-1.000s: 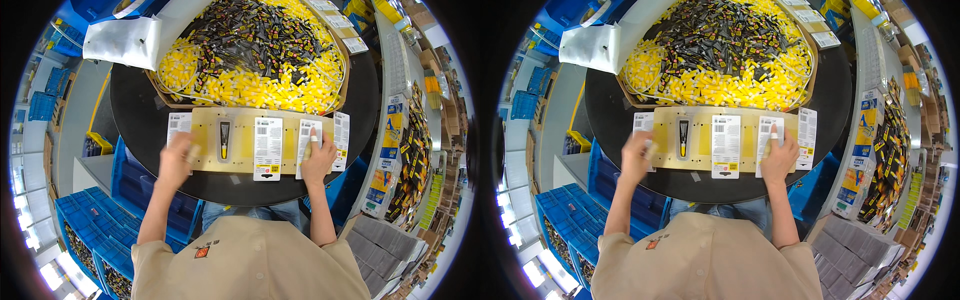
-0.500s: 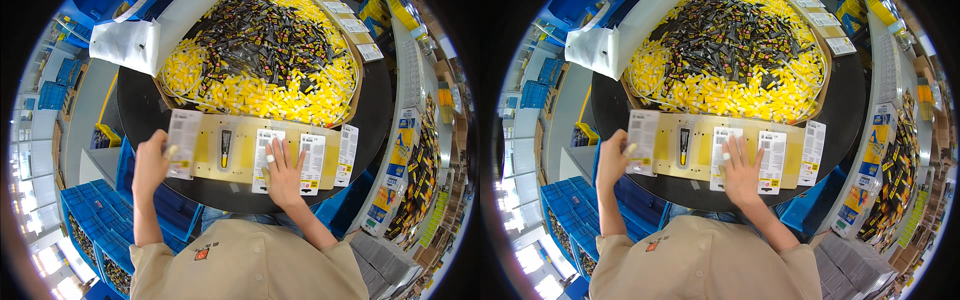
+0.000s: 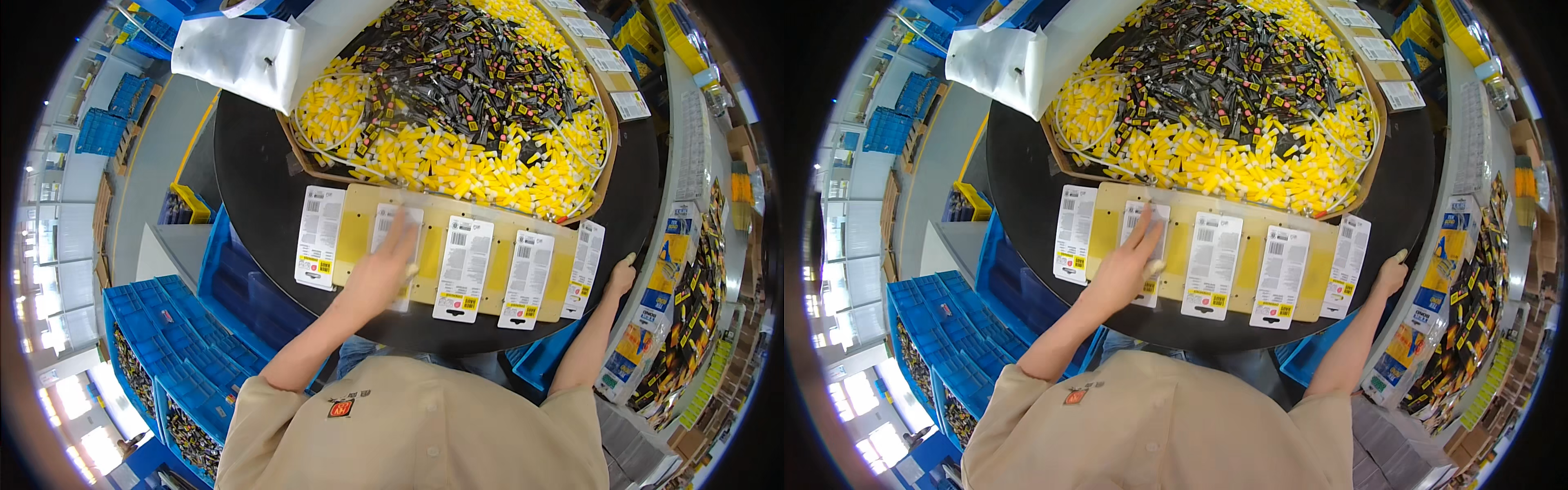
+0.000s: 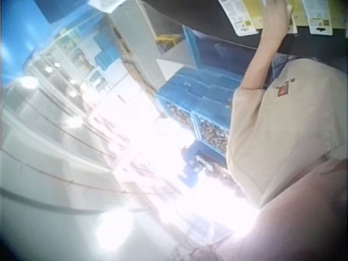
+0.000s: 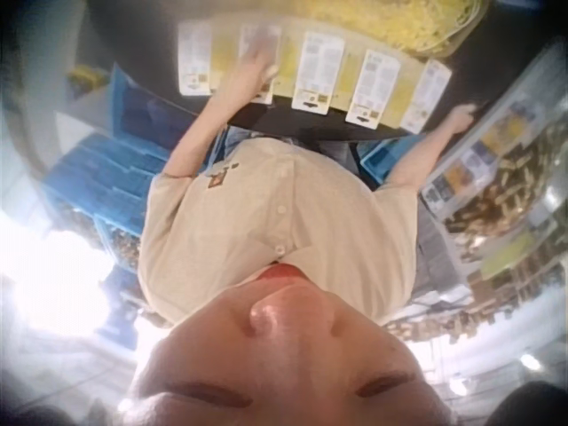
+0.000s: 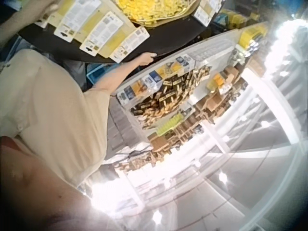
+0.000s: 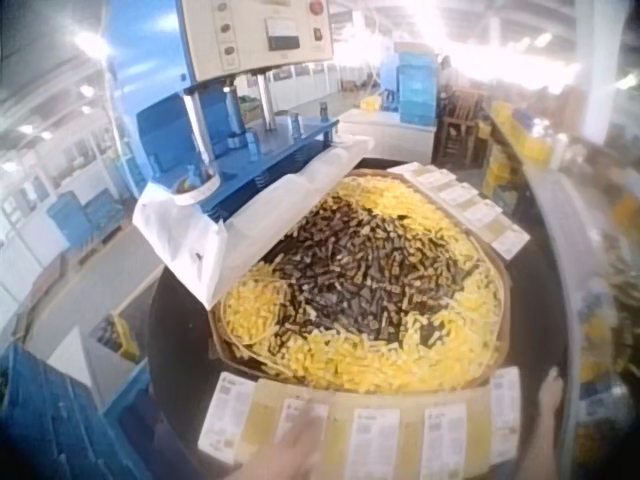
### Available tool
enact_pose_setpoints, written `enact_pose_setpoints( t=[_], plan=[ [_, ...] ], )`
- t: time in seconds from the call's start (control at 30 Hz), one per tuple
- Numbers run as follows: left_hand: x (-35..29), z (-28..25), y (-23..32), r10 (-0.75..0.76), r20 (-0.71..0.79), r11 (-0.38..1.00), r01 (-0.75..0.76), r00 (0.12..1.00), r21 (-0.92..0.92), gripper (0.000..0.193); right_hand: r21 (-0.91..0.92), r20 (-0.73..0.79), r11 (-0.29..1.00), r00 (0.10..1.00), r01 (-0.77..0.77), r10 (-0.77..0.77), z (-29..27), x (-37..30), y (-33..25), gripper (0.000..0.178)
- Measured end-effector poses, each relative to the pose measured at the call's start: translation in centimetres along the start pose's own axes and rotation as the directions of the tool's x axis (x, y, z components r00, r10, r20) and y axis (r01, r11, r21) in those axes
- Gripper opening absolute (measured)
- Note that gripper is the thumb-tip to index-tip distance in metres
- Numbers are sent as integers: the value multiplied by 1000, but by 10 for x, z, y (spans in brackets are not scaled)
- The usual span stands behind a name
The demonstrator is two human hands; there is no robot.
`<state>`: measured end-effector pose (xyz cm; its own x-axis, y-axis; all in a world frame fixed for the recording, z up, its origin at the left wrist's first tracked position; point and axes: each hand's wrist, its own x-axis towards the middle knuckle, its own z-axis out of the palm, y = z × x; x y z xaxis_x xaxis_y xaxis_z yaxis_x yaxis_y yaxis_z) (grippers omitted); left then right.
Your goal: The person repeatedly picks small yellow and black items from a large bin and places them into individual cardboard packaging sleeves on a rotating table. The person then stacks the filled packages and continues the cycle.
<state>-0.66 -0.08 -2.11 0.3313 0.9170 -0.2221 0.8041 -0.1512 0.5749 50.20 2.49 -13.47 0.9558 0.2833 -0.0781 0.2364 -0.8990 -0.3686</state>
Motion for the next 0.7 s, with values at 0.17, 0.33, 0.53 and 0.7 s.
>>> enact_pose_setpoints(
  t=[0.17, 0.33, 0.53, 0.7],
  plan=[
    [2, 2, -13, 47, -76, 999, -47, 996, 6, 63, 50, -75, 984, 983, 172, -168, 20, 13, 47, 70],
    [19, -46, -20, -155, -97, 976, 168, 983, 139, 60, 262, -111, 941, 976, 213, -190, 27, -90, 99, 50],
    [29, -79, 3, -153, -379, 937, 12, 913, -350, 39, 527, 436, 848, 838, 58, -328, -23, -282, 133, 44],
    [19, -56, 20, -29, -443, 815, -236, 896, -529, 48, 554, 767, 831, 416, -47, -488, -82, -328, 99, 32]
  ],
)
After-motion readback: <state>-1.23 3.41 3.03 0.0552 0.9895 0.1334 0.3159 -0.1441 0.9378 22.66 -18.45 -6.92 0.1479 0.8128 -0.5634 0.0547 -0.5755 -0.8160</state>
